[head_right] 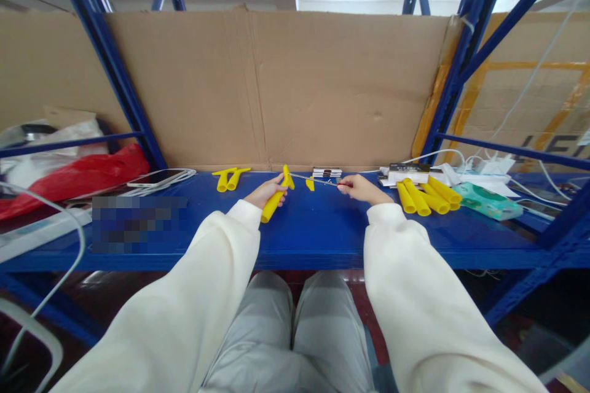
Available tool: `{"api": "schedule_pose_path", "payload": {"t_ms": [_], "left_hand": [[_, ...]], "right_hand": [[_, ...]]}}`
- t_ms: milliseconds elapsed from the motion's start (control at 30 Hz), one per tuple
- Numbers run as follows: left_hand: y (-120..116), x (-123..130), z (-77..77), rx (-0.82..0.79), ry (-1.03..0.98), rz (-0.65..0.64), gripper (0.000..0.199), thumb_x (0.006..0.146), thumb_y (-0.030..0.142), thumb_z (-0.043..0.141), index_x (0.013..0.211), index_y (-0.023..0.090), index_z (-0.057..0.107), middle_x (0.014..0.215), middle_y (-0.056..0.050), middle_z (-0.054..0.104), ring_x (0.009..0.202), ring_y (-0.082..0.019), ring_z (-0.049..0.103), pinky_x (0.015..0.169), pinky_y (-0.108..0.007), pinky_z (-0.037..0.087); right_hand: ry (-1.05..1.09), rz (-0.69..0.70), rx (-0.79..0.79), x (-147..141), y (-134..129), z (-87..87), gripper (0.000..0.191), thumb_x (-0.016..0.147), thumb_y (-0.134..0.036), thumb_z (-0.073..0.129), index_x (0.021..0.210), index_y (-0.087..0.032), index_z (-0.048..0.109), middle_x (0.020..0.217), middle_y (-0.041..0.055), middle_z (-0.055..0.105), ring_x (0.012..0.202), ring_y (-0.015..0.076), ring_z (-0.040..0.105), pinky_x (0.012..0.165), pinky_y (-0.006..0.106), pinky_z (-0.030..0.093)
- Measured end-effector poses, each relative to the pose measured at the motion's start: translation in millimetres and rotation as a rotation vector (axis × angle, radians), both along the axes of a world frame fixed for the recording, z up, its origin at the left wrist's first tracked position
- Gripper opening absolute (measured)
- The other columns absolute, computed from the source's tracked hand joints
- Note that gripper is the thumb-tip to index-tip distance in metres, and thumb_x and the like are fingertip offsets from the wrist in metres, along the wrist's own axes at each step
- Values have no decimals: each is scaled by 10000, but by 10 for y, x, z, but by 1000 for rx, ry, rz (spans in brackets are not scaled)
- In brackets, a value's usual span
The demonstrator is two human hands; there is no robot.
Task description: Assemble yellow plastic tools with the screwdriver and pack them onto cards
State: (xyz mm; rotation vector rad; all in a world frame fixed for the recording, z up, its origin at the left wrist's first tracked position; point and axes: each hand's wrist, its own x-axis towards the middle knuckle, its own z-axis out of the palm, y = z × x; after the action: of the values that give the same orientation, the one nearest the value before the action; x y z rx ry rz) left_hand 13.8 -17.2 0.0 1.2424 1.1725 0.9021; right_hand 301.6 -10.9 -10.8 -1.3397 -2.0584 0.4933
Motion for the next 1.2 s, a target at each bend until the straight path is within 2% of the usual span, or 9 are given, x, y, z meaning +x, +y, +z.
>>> {"api": "schedule_pose_path", "payload": {"t_ms": [133, 300, 467, 633, 733, 867, 967, 1100, 1200], "left_hand": [[-12, 0, -1, 33, 62, 15, 754, 925, 48, 454, 1600, 280, 214, 633, 52, 464, 449, -91, 455, 442, -179, 372], [-34, 16, -8, 72, 153, 26, 742, 912, 42, 463, 1589, 268, 263, 618, 57, 450, 440, -92, 442, 442, -185, 363], [-47, 27, -4, 89, 189, 50, 724, 917, 46, 464, 1583, 268, 290, 617, 59, 439, 434, -88, 424, 443, -189, 355], [-30, 25, -16, 104, 195, 66, 712, 920, 36, 454, 1580, 263, 307, 610, 60, 429, 425, -86, 416, 425, -189, 344], [-9, 20, -29, 110, 190, 64, 712, 918, 36, 456, 1578, 263, 313, 608, 61, 432, 422, -86, 420, 422, -190, 347], [-6, 19, -34, 112, 191, 67, 713, 917, 38, 457, 1577, 268, 315, 602, 65, 427, 413, -81, 417, 419, -181, 343], [-16, 21, -33, 119, 189, 73, 716, 914, 36, 466, 1575, 269, 319, 602, 66, 425, 412, -76, 415, 417, -172, 341], [-12, 19, -40, 128, 183, 64, 720, 908, 35, 466, 1575, 260, 320, 599, 63, 427, 417, -80, 416, 413, -175, 338], [1, 17, -46, 124, 176, 75, 725, 908, 38, 460, 1581, 258, 303, 596, 63, 426, 419, -85, 414, 414, -180, 336]], "right_hand": [[79, 6, -111, -27, -48, -25, 424, 705, -606, 690, 782, -206, 575, 609, 16, 602, 539, 147, 513, 521, 281, 419], [95, -4, -12, -30, -6, -108, 539, 532, -618, 798, 707, -234, 464, 633, -4, 594, 584, 148, 519, 554, 274, 398], [-44, -31, 139, -23, -20, -88, 461, 635, -628, 711, 643, -223, 491, 601, 2, 572, 584, 154, 500, 571, 287, 378], [-139, 15, 84, -24, -75, -25, 490, 767, -671, 565, 650, -197, 600, 571, 19, 580, 574, 169, 520, 572, 301, 382], [-79, 8, 49, -41, -57, -48, 490, 739, -688, 588, 711, -199, 589, 609, 23, 605, 570, 169, 532, 566, 298, 397], [-31, -46, 126, -57, -9, -108, 503, 597, -652, 739, 700, -228, 489, 631, 8, 601, 584, 161, 531, 561, 282, 404], [-54, -48, 111, -47, -15, -114, 489, 655, -667, 691, 670, -233, 464, 600, 0, 580, 555, 158, 525, 544, 282, 395], [-149, 5, 63, -43, -70, -62, 508, 742, -710, 584, 640, -213, 558, 567, 17, 582, 560, 170, 525, 557, 298, 388], [-157, 11, 45, -73, -91, -40, 544, 760, -735, 528, 638, -207, 573, 571, 24, 582, 569, 172, 515, 575, 307, 389]]}}
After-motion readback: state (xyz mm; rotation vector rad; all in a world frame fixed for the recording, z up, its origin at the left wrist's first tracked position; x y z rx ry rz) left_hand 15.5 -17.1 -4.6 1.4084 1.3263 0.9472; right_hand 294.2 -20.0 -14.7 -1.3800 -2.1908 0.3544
